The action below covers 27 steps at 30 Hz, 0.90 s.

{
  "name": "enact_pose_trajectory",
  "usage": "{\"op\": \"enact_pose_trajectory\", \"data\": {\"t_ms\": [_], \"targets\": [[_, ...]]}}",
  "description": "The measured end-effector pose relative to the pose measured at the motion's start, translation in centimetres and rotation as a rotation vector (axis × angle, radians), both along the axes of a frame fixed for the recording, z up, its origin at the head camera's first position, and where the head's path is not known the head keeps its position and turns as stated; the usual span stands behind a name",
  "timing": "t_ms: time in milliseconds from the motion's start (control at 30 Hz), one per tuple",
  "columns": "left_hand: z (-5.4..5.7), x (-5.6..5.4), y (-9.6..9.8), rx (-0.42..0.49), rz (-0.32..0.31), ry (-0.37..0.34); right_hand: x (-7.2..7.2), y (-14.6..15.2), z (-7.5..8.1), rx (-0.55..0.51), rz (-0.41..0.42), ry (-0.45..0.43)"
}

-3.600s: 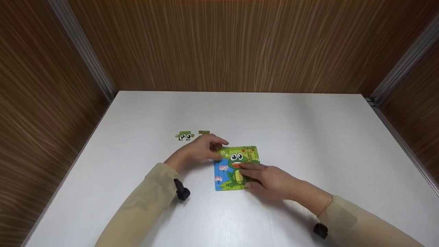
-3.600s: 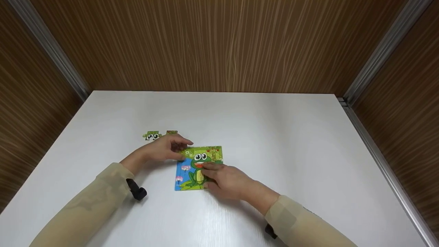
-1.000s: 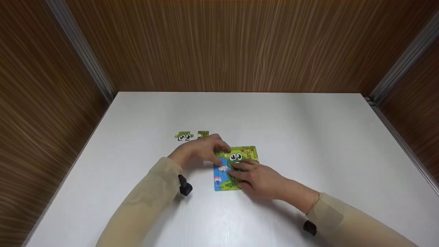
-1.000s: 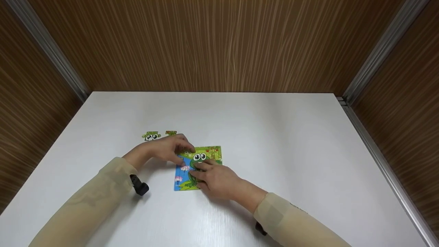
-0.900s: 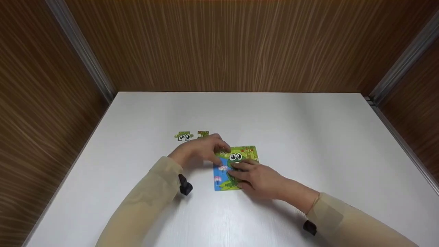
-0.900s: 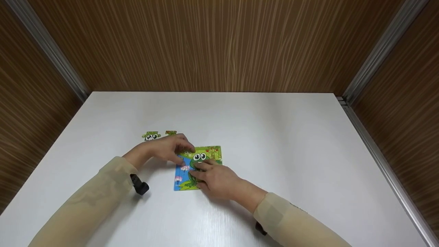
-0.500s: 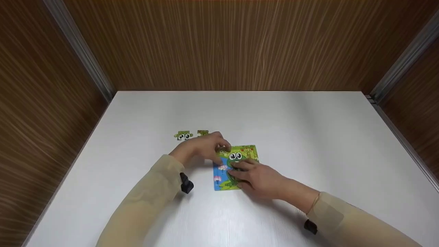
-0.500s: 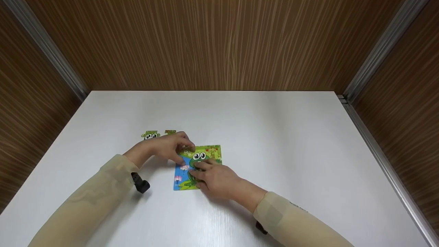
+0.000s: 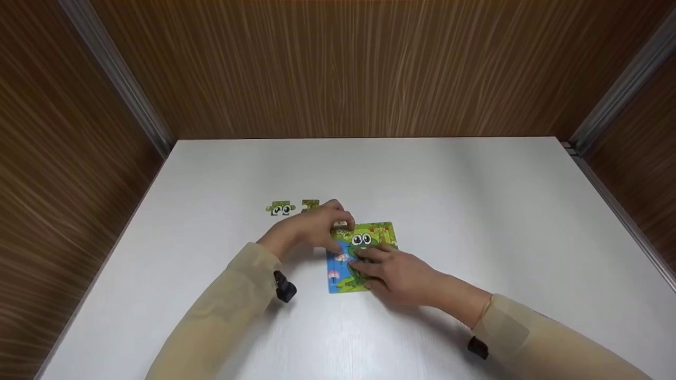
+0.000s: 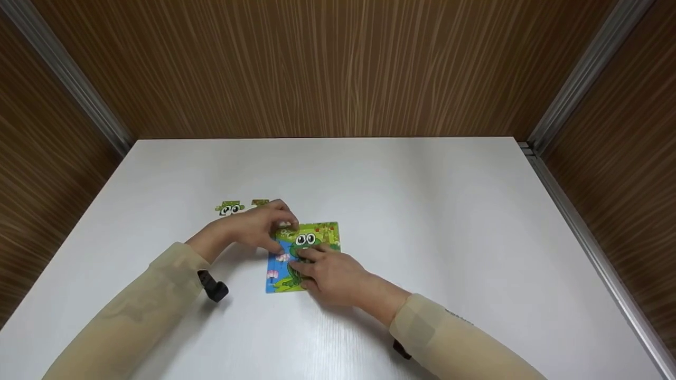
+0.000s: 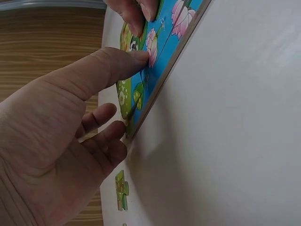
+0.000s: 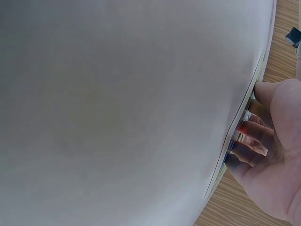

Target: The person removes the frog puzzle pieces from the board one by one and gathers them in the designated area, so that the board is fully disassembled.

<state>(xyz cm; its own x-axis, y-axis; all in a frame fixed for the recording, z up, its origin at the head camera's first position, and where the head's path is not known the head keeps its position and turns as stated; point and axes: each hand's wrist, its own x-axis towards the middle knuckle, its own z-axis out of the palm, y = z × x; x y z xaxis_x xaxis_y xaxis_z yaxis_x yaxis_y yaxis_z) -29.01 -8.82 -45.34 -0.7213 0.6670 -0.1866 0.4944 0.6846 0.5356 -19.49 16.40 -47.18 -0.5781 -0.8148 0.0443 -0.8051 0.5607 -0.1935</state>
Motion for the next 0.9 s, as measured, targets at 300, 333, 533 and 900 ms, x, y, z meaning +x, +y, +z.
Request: {"op": "enact_pose_trajectory", "data": {"t_ms": [300,333,533,900], "targets": [[-0.8,0.7,-0.5,0.123,0.045,-0.015,-0.1,0.1,-0.2,-0.029,0.009,0.017],[-1.0,0.7,-0.6,0.139,0.059,-0.018,-0.1,0.1,-0.2,-0.029,0.009,0.018],[-1.5,1.2,-0.8,0.179,0.129,-0.028,-0.2,0.2,-0.1,-0.032,0.009,0.008],[-1.8,1.9,-1.1,0.219,0.097,-0.026,-0.3,0.3,-0.1,-0.036,0.003,0.002]]}}
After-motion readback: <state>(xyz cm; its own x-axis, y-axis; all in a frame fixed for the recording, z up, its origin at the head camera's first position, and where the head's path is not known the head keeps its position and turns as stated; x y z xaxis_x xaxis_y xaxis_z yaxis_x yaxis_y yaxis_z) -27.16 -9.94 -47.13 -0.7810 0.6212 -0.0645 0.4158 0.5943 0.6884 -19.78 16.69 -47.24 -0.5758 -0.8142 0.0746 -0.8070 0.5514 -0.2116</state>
